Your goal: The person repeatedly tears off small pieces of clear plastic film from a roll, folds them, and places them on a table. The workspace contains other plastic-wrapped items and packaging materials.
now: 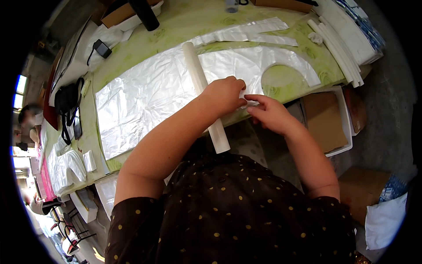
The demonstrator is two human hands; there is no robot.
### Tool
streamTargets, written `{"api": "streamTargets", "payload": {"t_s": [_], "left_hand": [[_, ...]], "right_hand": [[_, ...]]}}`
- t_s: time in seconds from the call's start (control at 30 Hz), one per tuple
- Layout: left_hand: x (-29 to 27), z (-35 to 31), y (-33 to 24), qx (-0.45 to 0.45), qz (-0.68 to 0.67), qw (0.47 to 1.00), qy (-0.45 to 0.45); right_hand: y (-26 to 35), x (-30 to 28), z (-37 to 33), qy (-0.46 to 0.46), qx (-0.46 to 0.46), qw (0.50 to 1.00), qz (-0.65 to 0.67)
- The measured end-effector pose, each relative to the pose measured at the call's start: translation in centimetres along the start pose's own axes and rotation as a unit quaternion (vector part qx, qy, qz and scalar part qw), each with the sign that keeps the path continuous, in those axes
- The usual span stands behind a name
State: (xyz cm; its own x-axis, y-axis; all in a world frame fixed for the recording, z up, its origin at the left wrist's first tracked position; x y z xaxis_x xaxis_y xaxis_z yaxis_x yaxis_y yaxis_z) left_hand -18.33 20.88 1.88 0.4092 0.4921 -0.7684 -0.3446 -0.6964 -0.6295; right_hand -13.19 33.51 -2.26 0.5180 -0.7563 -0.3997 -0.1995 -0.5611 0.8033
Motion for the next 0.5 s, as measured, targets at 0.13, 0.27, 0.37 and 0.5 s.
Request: {"api": "streamTargets", "payload": {"t_s": [0.13, 0.27, 0.37, 0.5], "left_hand": [[0.1, 1.8, 1.5, -0.035, -0.007, 0.999, 0.002], [-2.7, -0.2, 2.5, -0.081, -0.158, 0.980, -0.086], [-3.7, -1.7, 2.1, -0.074, -0.203, 0.969, -0.121], [-3.5, -1.8, 1.4, -0.043, -0.233, 0.963, -0.128]], "right_hand": [[-2.4, -2.0, -2.5, -0.110, -0.032, 0.993, 0.030], [0.1, -2.4, -3.5, -0.206, -0.146, 0.965, -0.068], [3.4, -3.8, -0.1, -0.303, -0.272, 0.849, -0.337], [3.8, -10.2, 6.3, -0.436, -0.113, 0.788, -0.421]]}}
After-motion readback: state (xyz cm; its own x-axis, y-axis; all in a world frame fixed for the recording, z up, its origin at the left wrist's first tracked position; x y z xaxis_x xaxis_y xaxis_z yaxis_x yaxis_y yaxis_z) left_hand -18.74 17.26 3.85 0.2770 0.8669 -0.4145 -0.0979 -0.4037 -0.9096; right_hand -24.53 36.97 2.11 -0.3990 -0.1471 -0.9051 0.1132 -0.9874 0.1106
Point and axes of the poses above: each hand's wrist, its own z-axis towards the middle knuckle, its own x-axis out of the palm, y = z × x, the point moved 9 cm from there along z, towards the middle knuckle, and after that the axes turned 12 degrees about -z, right-handed, at the moved point
